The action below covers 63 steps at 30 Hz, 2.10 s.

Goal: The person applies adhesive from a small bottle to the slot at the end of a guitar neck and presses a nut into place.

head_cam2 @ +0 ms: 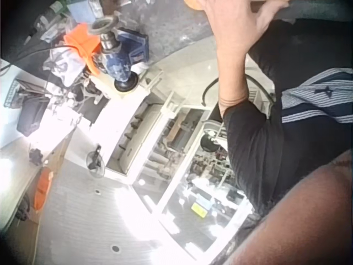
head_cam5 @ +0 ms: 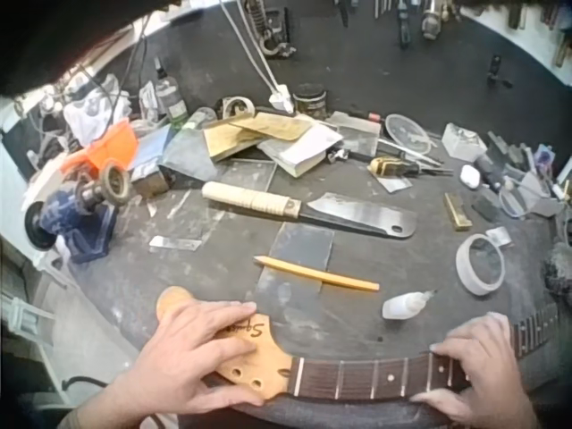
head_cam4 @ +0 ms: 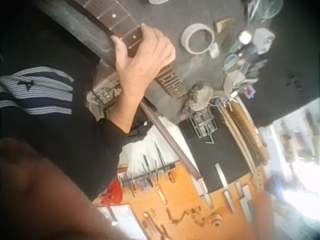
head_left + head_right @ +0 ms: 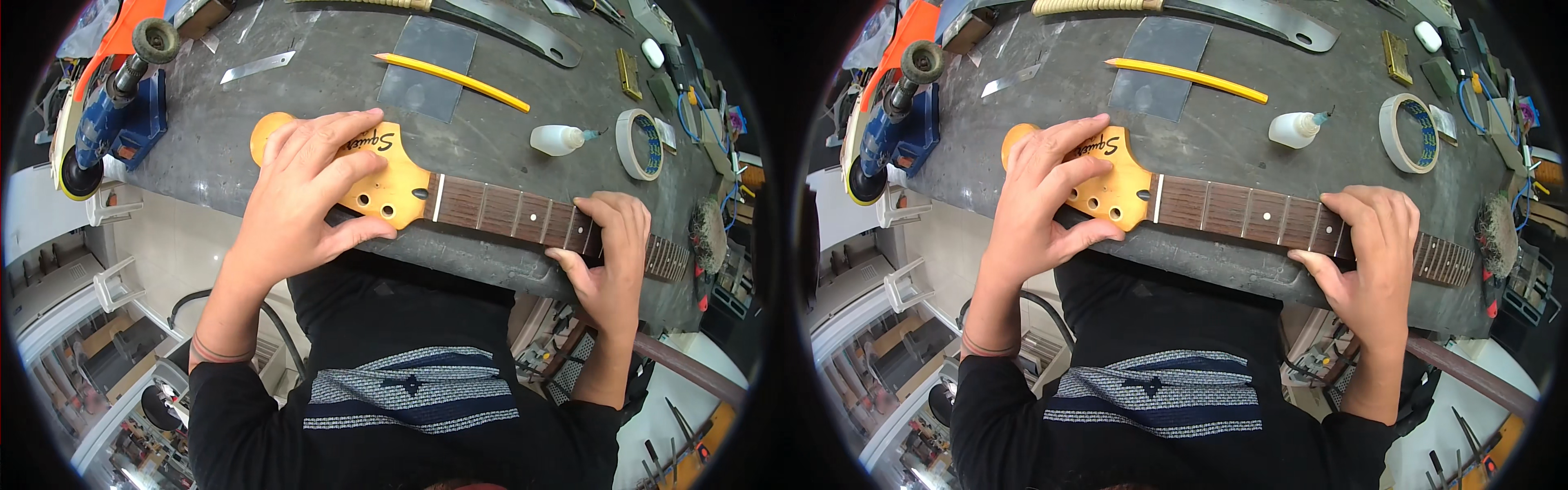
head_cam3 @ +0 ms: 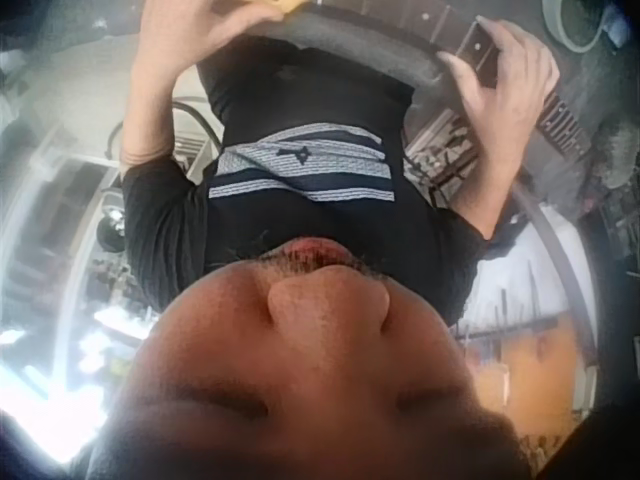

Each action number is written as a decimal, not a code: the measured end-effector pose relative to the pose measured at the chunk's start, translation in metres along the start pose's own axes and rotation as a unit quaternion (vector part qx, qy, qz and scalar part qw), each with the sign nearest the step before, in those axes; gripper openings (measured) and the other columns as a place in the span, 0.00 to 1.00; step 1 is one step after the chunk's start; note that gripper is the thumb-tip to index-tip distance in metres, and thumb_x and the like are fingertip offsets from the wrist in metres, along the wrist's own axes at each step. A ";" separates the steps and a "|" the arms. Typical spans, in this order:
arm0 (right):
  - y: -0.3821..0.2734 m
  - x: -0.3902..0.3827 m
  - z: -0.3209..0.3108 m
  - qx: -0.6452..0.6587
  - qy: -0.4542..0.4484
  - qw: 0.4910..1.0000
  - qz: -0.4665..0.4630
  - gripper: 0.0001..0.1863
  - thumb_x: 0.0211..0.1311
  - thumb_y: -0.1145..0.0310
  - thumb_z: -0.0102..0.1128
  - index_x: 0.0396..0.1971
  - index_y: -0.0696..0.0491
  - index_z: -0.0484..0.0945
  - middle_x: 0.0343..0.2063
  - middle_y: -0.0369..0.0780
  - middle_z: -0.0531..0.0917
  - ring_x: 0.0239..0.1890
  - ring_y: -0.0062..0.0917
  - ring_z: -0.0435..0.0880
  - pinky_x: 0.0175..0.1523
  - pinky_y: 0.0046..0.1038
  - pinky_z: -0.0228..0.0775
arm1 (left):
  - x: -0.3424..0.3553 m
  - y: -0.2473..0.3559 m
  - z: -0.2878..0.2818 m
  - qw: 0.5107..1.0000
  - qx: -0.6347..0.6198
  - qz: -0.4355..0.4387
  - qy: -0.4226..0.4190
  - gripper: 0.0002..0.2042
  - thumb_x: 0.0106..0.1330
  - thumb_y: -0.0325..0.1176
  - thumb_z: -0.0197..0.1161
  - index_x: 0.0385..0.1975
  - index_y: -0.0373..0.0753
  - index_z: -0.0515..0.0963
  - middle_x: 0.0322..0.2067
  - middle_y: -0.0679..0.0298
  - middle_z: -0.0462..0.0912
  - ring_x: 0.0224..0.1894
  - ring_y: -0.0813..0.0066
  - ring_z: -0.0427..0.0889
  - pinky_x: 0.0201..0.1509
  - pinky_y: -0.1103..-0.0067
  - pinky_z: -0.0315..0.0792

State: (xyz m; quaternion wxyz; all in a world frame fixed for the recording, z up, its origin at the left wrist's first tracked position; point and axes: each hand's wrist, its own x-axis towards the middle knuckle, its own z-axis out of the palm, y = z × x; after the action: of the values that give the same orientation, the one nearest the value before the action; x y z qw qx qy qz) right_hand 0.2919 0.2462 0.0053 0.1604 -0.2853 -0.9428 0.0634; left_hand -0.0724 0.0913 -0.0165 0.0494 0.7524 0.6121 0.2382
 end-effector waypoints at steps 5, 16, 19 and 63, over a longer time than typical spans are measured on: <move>0.002 0.038 -0.007 0.229 0.039 0.967 0.100 0.37 0.55 0.55 0.82 0.62 0.60 0.80 0.52 0.45 0.81 0.58 0.38 0.81 0.69 0.39 0.71 | 0.006 -0.004 -0.005 0.966 -0.242 -0.059 0.072 0.35 0.66 0.58 0.79 0.62 0.36 0.80 0.67 0.49 0.82 0.69 0.52 0.81 0.76 0.61 0.68; -0.019 0.115 -0.011 0.290 -0.048 0.955 -0.044 0.15 0.67 0.71 0.73 0.51 0.58 0.85 0.47 0.39 0.84 0.51 0.29 0.80 0.61 0.31 0.70 | 0.056 0.025 -0.002 0.814 -0.544 -0.159 0.126 0.26 0.89 0.49 0.54 0.68 0.28 0.73 0.50 0.48 0.89 0.46 0.71 0.91 0.49 0.76 0.88; -0.040 0.145 -0.007 0.360 -0.057 0.921 -0.138 0.17 0.69 0.71 0.72 0.55 0.58 0.85 0.50 0.41 0.82 0.57 0.29 0.80 0.66 0.31 0.67 | 0.051 0.030 -0.012 0.717 -0.666 -0.202 0.048 0.32 0.90 0.56 0.47 0.68 0.27 0.73 0.45 0.48 0.89 0.38 0.69 0.92 0.42 0.77 0.89; -0.035 0.091 0.027 0.162 -0.160 0.967 -0.114 0.37 0.42 0.47 0.86 0.45 0.55 0.79 0.43 0.45 0.80 0.54 0.48 0.78 0.62 0.47 0.69 | -0.036 0.052 0.020 0.947 -0.249 -0.101 0.177 0.21 0.56 0.26 0.86 0.43 0.37 0.78 0.30 0.61 0.87 0.29 0.67 0.86 0.66 0.46 0.82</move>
State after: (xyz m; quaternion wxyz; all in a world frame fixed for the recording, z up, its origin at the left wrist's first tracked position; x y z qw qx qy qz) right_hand 0.1932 0.2677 0.0120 0.0579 -0.1320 -0.9597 0.2414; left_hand -0.0219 0.0489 -0.0258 0.1503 0.5961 0.6051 0.5060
